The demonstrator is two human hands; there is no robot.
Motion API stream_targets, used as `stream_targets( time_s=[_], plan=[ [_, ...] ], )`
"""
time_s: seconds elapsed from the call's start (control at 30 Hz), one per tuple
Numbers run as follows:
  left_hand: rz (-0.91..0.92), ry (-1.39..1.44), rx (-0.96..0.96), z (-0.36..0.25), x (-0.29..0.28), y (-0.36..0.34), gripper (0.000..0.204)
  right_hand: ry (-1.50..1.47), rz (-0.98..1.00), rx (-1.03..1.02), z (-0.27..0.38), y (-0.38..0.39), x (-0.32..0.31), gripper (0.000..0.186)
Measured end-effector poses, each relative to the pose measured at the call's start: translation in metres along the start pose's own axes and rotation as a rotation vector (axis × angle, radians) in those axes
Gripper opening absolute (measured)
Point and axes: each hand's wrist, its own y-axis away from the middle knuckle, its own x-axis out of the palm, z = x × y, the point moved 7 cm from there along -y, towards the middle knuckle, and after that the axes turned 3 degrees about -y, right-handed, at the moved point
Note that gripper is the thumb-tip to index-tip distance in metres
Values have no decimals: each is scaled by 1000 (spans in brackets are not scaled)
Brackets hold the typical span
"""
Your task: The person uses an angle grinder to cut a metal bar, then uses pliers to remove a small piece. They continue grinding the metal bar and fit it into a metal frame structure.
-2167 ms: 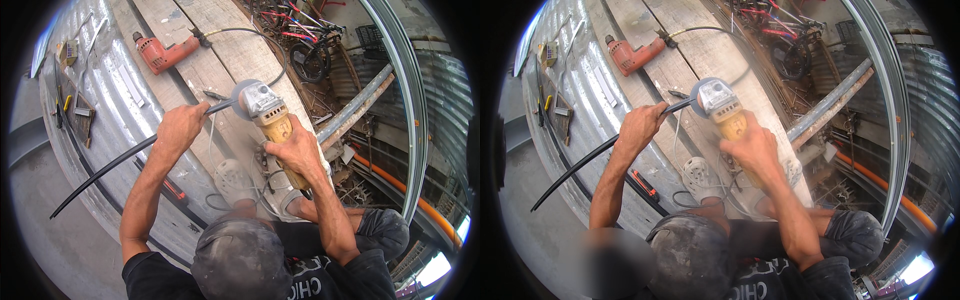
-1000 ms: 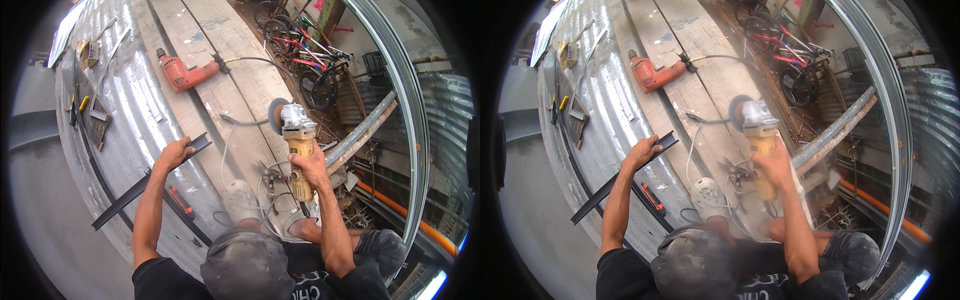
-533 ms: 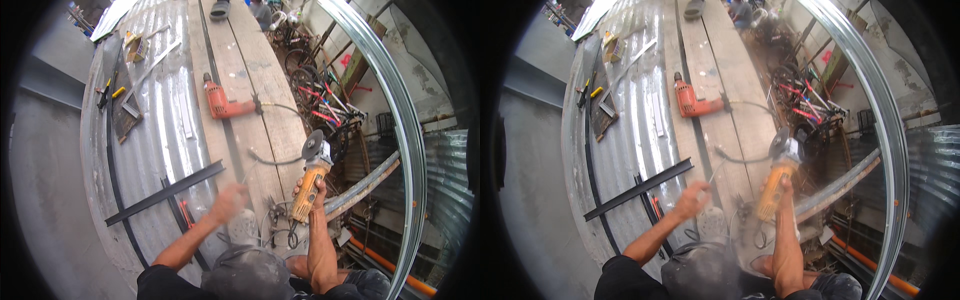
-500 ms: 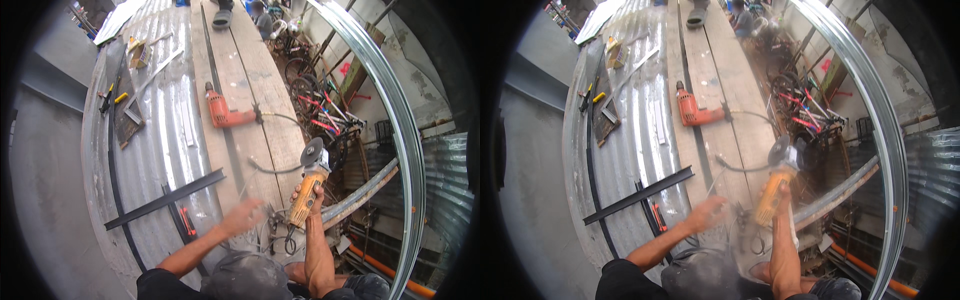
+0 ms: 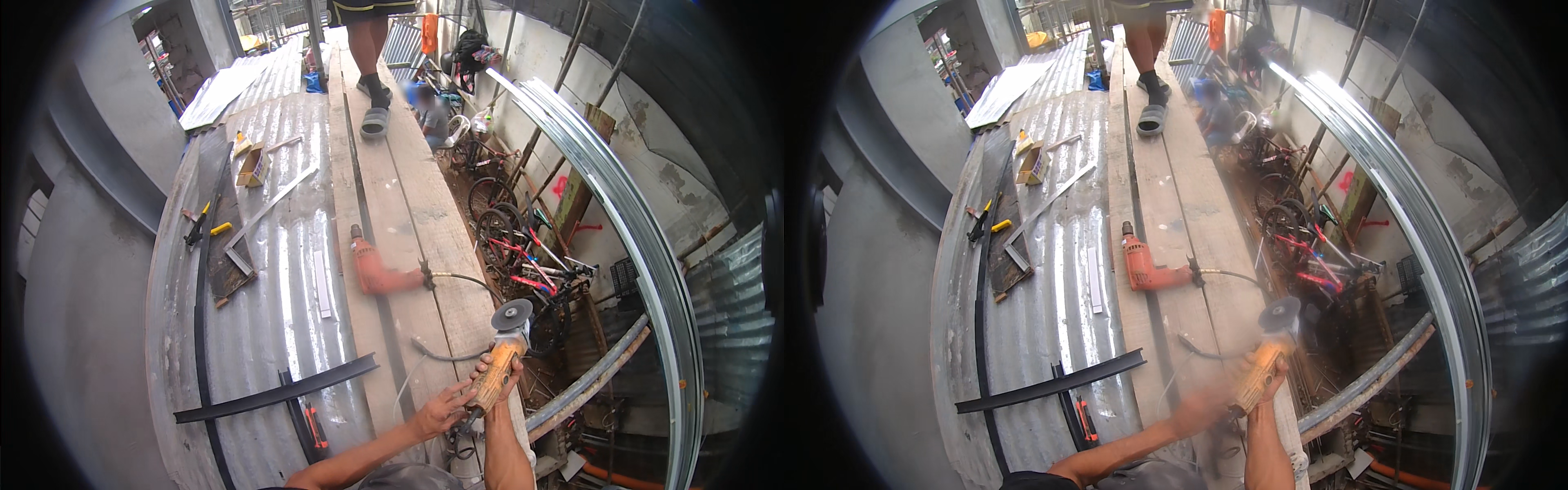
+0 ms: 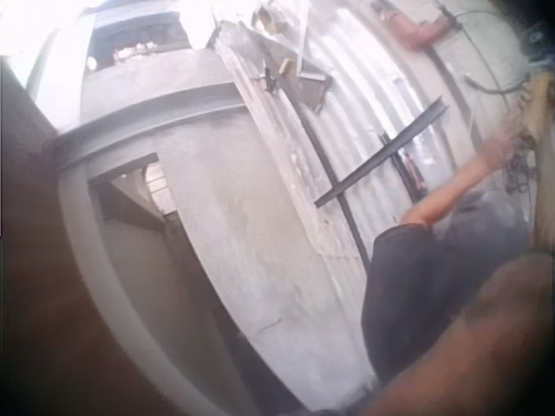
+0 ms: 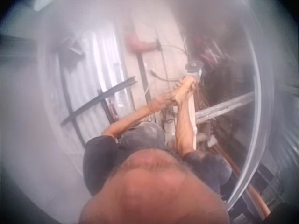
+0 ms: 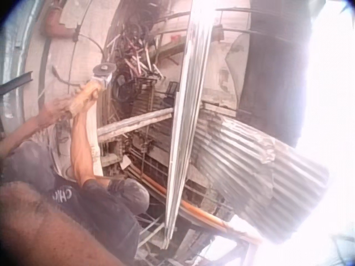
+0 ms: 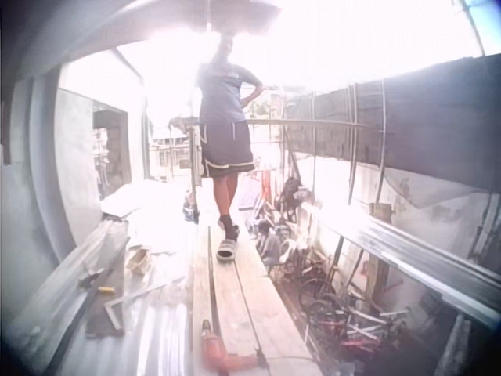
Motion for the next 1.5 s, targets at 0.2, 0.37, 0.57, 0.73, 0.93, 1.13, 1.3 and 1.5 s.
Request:
stream_targets(
  time_s=[0.2, 0.37, 0.57, 0.73, 0.93, 1.13, 1.3, 1.5],
  plan=[
    [-10, -17, 63, -3, -7, 8, 59, -177, 120, 90, -17, 0, 7, 71],
    [-204, -179, 170, -28, -13, 2, 51, -159, 98, 84, -15, -5, 15, 72],
    [32, 1146, -1069, 10, 26, 16, 78, -17, 107, 68, -12, -3, 22, 69],
    [29, 912, -650, 25, 43, -11, 79, 182, 38, 148, -21, -1, 18, 68],
    [-59, 139, -948, 36, 5, 10, 84, 1062, -390, 311, -29, -12, 38, 48],
    [-143, 102, -817, 33, 0, 13, 79, 1216, -465, 230, -47, -35, 39, 44],
    [-34, -345, -441, 46, -85, 37, 51, 1286, -378, 343, -44, -43, 19, 46],
    [-129, -995, -553, 106, -211, 91, 37, 1493, -338, 372, -46, -52, 3, 59]
  ],
)
